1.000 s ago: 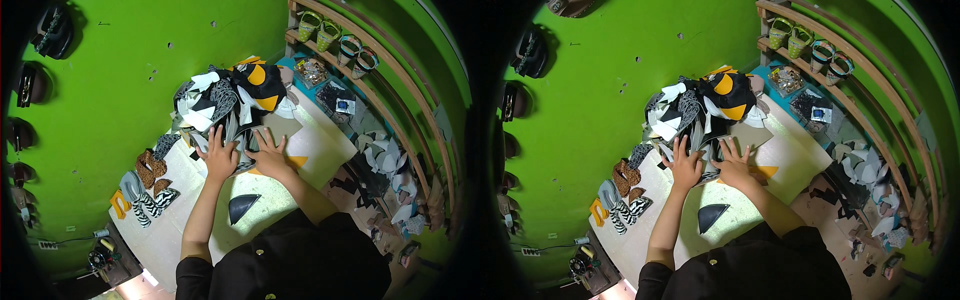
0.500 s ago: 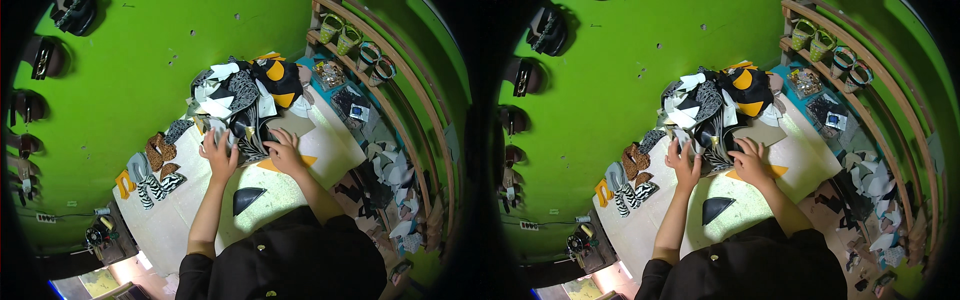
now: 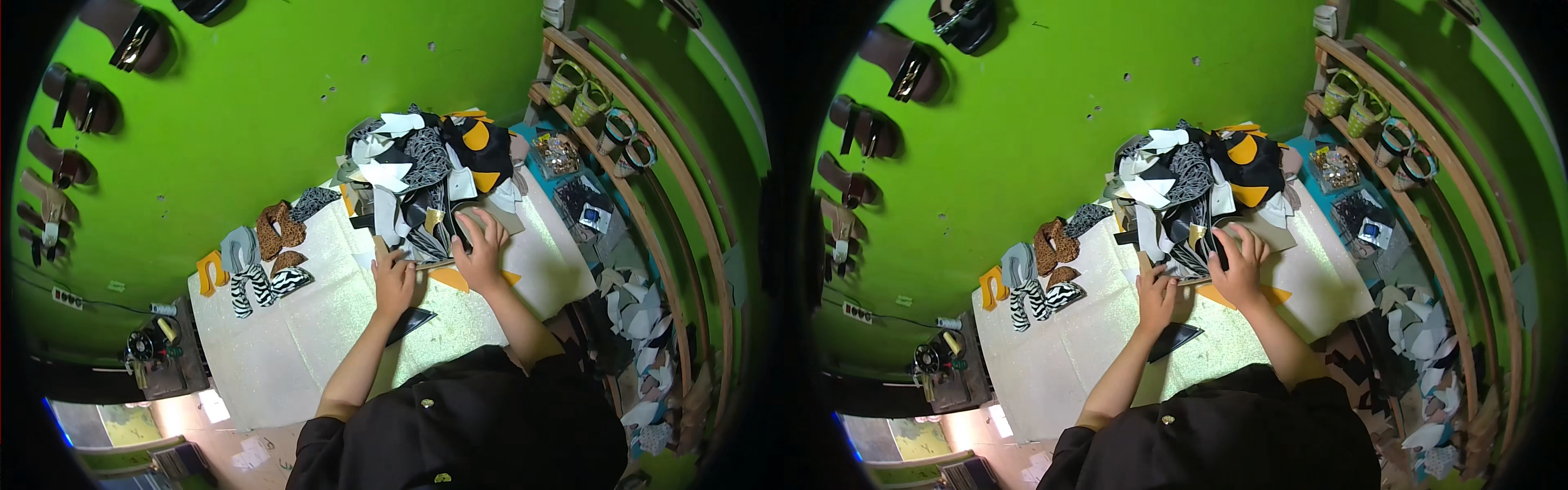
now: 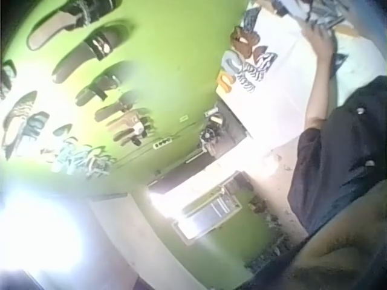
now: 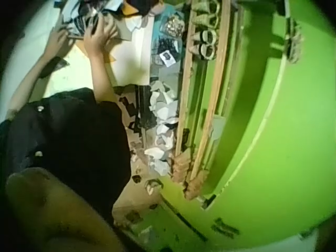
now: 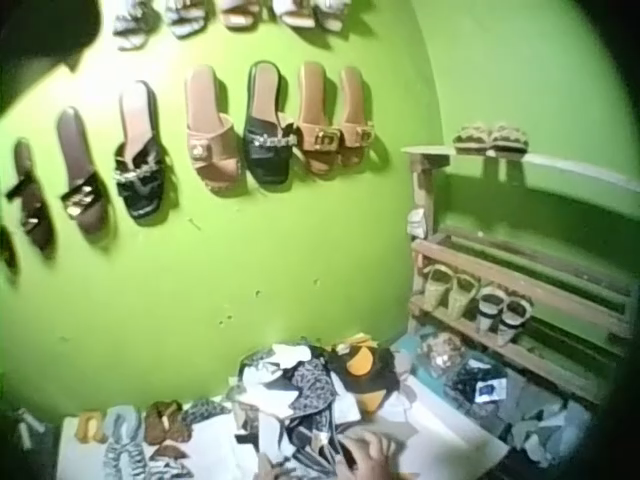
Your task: Organize and sort patterned fabric and material components for shoe manufacturing.
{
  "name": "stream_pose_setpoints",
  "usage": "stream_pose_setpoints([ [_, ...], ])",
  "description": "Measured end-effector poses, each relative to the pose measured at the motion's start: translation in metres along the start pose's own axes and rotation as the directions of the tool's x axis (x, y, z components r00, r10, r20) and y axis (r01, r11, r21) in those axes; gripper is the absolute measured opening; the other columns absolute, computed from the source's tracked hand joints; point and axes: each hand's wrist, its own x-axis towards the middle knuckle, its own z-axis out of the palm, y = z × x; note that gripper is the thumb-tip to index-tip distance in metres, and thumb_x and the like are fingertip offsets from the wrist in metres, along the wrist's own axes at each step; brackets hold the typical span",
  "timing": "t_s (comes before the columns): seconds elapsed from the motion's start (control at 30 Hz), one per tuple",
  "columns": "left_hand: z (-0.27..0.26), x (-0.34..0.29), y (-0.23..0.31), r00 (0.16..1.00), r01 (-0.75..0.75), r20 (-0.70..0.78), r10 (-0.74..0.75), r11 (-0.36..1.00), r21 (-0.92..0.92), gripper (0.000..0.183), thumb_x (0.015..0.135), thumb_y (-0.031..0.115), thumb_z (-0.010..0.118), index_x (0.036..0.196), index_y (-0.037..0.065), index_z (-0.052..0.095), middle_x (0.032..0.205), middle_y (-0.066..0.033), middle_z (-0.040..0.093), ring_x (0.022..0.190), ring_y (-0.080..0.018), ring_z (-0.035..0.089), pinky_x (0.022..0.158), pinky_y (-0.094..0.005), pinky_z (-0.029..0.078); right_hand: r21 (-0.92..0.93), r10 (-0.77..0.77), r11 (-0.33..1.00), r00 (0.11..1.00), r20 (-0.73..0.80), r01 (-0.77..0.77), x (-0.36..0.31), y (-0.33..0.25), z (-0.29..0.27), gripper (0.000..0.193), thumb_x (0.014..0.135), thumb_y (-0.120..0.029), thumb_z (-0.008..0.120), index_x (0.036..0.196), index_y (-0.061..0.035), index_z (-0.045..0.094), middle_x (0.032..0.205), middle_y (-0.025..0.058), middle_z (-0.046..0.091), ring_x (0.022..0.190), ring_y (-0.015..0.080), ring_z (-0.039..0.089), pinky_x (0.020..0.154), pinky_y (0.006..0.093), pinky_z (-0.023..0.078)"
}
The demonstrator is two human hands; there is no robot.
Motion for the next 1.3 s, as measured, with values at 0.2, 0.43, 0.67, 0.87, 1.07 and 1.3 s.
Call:
stream_pose_setpoints([
  [0.2,-0.002,-0.004,0.006,0.997,-0.031,-0.065,0.029,0.999,-0.030,0.022,0.090,0.022,0.050,0.092,0.005,0.064,0.110,-0.0127,0.055,0.109,-0.0337,0.047,0.100,-0.0577,0.026,0.002,-0.301,0.953,0.952,0.055,0.302,0.053,-0.028,0.040,0.031,0.074,-0.013,0.061,0.104,-0.0165,0.065,0.116,0.0035,0.055,0.117,0.0249,0.044,0.095,0.0481,0.021],
  [0.43,-0.001,-0.003,0.008,0.999,-0.033,0.029,0.032,0.999,0.033,0.027,0.091,0.027,0.047,0.095,0.005,0.061,0.110,-0.0123,0.054,0.107,-0.0326,0.049,0.097,-0.0569,0.027,-0.214,0.020,0.975,0.930,0.368,0.064,0.125,-0.005,0.120,0.060,0.082,-0.028,0.061,0.132,-0.0042,0.040,0.128,0.0104,0.051,0.127,0.0265,0.037,0.100,0.0639,0.015],
  [0.67,-0.007,-0.005,0.005,0.999,-0.046,-0.023,0.048,0.996,0.073,0.024,0.091,0.029,0.047,0.096,0.010,0.061,0.115,-0.0122,0.053,0.110,-0.0335,0.047,0.099,-0.0580,0.025,-0.045,-0.144,0.980,0.846,0.513,0.194,0.101,0.014,0.111,0.034,0.073,-0.007,0.062,0.106,-0.0114,0.061,0.099,0.0043,0.062,0.106,0.0223,0.052,0.096,0.0610,0.018],
  [0.87,-0.004,-0.012,0.005,0.992,0.022,-0.124,-0.002,0.987,0.162,0.033,0.085,0.030,0.057,0.115,0.016,0.056,0.130,-0.0184,0.038,0.122,-0.0380,0.033,0.101,-0.0559,0.018,0.000,-0.272,0.957,0.894,0.355,0.291,0.083,0.031,0.079,0.031,0.062,-0.004,0.064,0.091,-0.0147,0.066,0.090,-0.0011,0.062,0.099,0.0190,0.055,0.095,0.0569,0.020],
  [1.07,-0.024,0.030,0.014,0.929,0.000,-0.370,0.014,0.999,0.040,0.059,0.081,0.026,0.061,0.131,0.003,0.040,0.137,-0.0203,0.035,0.129,-0.0331,0.031,0.101,-0.0515,0.015,0.013,-0.273,0.959,0.909,0.314,0.283,0.065,0.046,0.068,0.031,0.060,-0.005,0.066,0.090,-0.0138,0.066,0.093,-0.0012,0.063,0.102,0.0188,0.054,0.095,0.0577,0.019],
  [1.3,-0.021,0.030,0.004,0.980,-0.132,0.162,0.112,0.984,0.119,0.038,0.082,0.017,0.052,0.119,0.015,0.057,0.119,-0.0046,0.058,0.118,-0.0219,0.049,0.100,-0.0596,0.017,0.054,-0.181,0.983,0.925,0.335,0.173,0.064,0.042,0.056,0.018,0.073,-0.006,0.065,0.089,-0.0118,0.067,0.090,-0.0001,0.067,0.101,0.0199,0.057,0.096,0.0557,0.018],
])
